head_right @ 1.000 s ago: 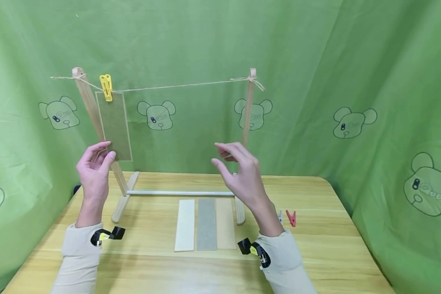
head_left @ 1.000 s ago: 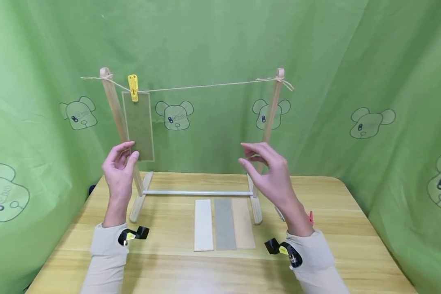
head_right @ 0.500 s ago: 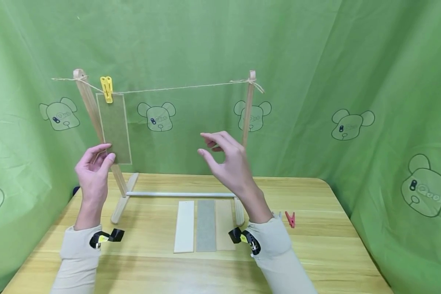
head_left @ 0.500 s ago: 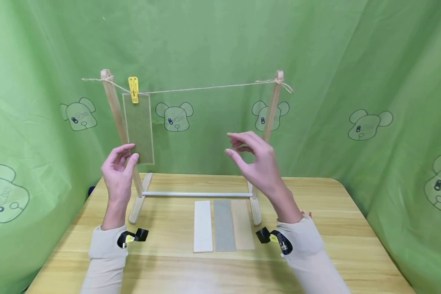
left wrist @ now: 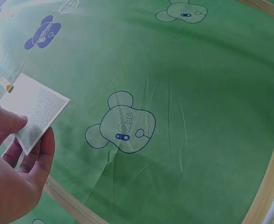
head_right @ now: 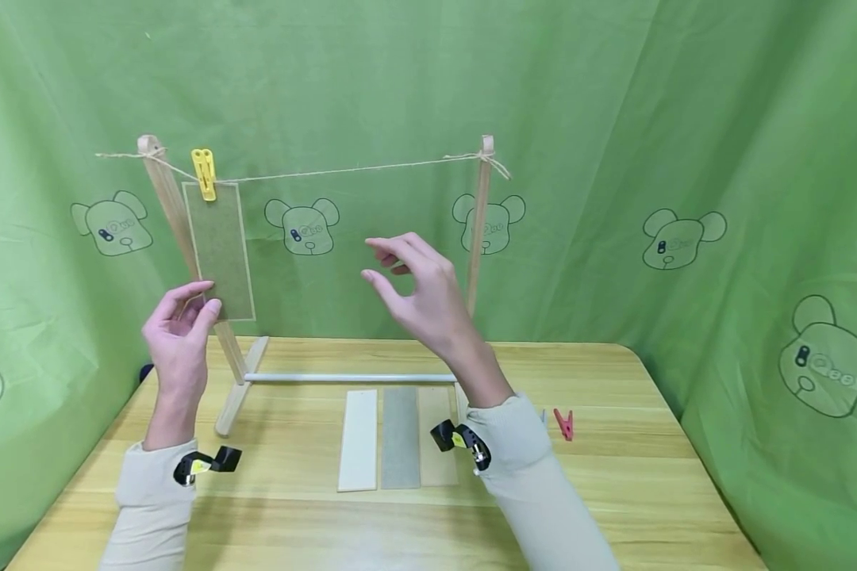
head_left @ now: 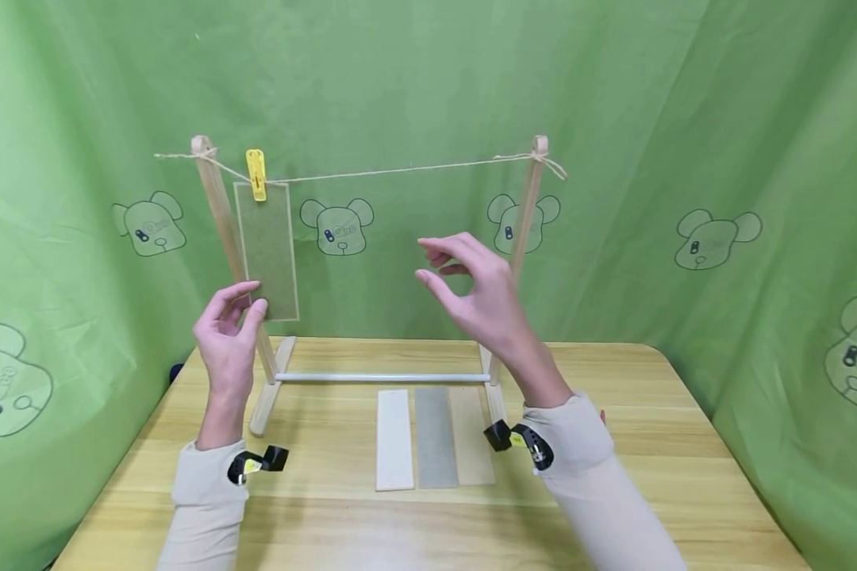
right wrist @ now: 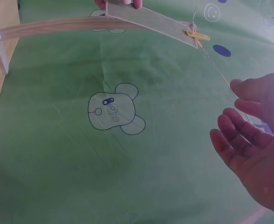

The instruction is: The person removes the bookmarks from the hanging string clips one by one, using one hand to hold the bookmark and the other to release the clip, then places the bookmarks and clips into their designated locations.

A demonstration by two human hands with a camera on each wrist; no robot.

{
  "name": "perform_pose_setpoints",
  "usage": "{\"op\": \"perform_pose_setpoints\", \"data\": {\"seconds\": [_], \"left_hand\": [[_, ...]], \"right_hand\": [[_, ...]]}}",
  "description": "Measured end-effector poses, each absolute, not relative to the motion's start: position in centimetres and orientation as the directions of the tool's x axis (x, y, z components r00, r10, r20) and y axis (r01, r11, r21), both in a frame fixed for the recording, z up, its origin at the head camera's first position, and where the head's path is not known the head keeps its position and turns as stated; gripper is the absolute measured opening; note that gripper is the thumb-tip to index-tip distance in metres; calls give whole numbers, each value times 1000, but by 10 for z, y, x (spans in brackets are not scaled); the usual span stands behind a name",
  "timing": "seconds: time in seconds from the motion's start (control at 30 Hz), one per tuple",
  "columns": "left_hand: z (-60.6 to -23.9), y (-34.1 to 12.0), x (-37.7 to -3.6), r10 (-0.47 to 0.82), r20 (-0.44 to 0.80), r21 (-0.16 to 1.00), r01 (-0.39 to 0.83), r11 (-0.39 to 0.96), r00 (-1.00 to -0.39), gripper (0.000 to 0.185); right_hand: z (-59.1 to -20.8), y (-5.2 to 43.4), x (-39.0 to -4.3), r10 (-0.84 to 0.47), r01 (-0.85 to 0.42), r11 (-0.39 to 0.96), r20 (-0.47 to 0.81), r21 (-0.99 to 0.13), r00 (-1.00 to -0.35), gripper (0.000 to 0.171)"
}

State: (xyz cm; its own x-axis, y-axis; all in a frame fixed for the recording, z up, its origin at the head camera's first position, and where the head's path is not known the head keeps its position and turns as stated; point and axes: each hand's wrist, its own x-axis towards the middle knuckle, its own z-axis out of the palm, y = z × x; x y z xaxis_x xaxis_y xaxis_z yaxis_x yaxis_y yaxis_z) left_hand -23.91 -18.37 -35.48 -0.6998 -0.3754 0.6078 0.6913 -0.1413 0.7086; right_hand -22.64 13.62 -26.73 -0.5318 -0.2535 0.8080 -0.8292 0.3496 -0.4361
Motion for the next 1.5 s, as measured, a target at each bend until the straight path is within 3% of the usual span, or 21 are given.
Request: {"op": "perform_pose_setpoints", "data": {"seconds": [0.77,1.5], "left_hand": [[-356,-178,-240,-420,607,683,713,-159,-675,30],[-357,-179,-241,-414,611,694,708,-132,-675,31]], "right_hand": [[-235,103,-244,-337,-873,346,823,-343,-457,33],[-214,85,-255,-409,-872,392,793,-294,-451,34]]}}
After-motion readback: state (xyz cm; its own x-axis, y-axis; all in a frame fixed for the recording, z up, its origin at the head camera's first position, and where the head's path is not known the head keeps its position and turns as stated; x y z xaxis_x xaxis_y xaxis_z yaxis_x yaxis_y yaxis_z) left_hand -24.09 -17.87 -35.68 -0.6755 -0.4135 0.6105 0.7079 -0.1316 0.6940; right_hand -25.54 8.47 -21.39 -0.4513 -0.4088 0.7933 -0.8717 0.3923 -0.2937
